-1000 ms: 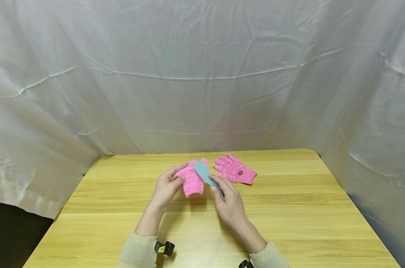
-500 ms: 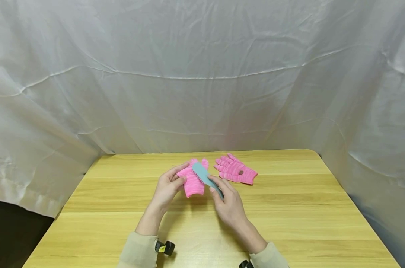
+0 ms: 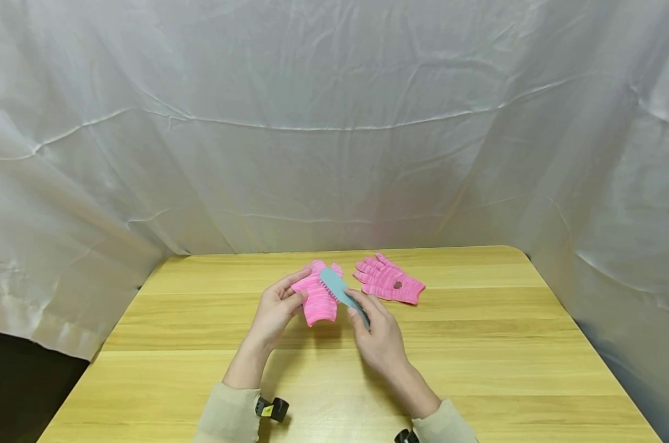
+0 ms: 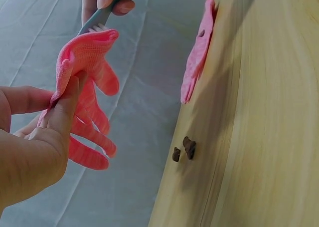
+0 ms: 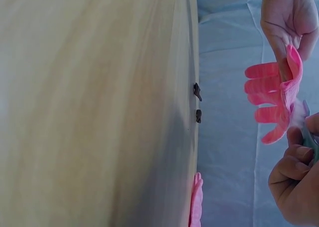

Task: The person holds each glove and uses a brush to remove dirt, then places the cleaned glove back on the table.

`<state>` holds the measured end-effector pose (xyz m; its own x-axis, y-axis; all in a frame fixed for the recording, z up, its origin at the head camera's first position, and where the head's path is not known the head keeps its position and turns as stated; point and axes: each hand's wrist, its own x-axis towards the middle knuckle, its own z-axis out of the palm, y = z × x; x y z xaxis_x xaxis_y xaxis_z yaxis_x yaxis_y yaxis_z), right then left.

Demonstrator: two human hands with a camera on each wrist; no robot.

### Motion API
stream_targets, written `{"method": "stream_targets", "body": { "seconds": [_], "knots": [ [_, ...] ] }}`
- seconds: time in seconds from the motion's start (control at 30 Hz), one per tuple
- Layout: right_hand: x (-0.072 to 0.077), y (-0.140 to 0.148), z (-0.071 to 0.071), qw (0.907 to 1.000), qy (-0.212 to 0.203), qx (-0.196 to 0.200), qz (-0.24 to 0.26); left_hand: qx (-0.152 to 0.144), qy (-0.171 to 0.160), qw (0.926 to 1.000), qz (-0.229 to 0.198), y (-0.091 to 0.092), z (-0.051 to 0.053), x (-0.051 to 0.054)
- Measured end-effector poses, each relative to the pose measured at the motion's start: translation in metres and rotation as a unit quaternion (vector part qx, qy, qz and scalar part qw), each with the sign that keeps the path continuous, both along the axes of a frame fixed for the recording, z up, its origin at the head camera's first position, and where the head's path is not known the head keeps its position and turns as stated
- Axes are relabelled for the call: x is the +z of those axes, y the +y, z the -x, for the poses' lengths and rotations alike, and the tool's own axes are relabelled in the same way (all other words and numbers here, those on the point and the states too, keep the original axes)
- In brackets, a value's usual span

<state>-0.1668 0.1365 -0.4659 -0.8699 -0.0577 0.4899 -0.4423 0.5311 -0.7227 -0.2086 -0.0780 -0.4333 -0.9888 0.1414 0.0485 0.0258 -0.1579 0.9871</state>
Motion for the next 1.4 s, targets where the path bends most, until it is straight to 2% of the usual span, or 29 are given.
{"method": "stream_targets", "body": {
  "seconds": [0.73,1.0,1.17,1.3,1.4],
  "knots": [
    [-0.001,0.007,0.004,0.9995,-0.016,-0.021,0.018,0.007,0.0,1.0,-0.005,-0.005,0.002,0.0],
    [0.001,0.013,0.008,0.9979,-0.036,-0.046,0.026,0.015,0.0,0.9999,-0.008,-0.006,0.001,0.001],
    [0.006,0.022,0.009,0.9974,-0.026,-0.059,0.033,0.035,0.011,0.9992,0.012,-0.009,0.003,0.002],
    [0.009,0.034,0.007,0.9961,-0.035,-0.064,0.05,0.051,0.024,0.9977,0.037,-0.018,0.005,0.002],
    [0.008,0.044,0.005,0.9955,-0.037,-0.065,0.057,0.046,0.027,0.9975,0.046,-0.026,0.004,-0.001]
  ]
}}
